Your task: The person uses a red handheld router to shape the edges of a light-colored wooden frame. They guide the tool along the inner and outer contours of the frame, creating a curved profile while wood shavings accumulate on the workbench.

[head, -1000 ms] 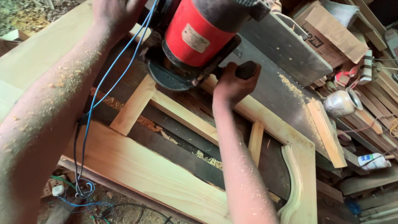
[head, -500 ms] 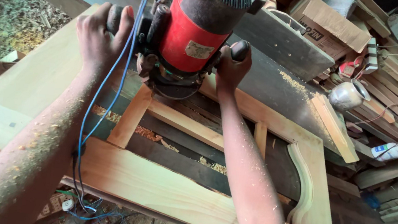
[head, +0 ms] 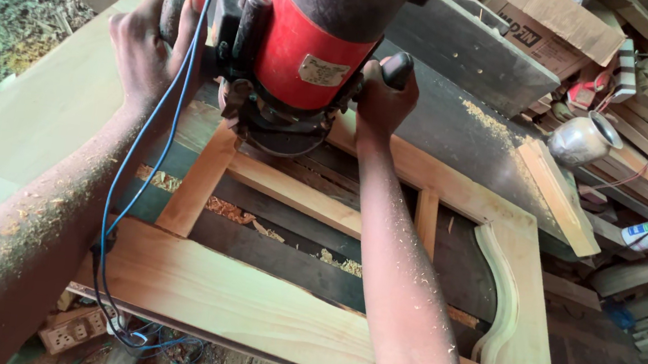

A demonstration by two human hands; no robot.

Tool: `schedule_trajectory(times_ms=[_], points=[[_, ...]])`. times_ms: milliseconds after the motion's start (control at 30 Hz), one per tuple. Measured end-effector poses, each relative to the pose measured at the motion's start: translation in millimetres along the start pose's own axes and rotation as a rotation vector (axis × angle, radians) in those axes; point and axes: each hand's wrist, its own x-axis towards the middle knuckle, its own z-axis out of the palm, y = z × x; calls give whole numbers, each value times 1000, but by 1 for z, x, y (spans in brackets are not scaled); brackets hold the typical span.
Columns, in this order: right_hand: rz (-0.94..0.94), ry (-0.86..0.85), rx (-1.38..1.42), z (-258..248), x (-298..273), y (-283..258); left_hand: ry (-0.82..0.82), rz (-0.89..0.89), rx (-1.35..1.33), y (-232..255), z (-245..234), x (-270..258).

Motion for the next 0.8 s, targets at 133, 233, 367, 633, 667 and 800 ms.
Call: schedule_trajectory(times_ms=[133, 233, 367, 633, 667, 800], points=[[-30, 25, -12, -4, 3, 3, 28, 68, 77, 9, 1, -1], [13, 11, 46, -9, 3, 0, -25, -32, -66, 17, 2, 1], [82, 5, 30, -22, 2, -2, -51, -68, -109, 26, 4, 0], [-69, 14, -7, -39, 17, 22, -44, -49, -84, 34, 13, -5], [-22, 6, -4, -40, 16, 22, -45, -42, -60, 35, 13, -7], [-49, -39, -12, -47, 20, 21, -69, -76, -105, 38, 17, -8]])
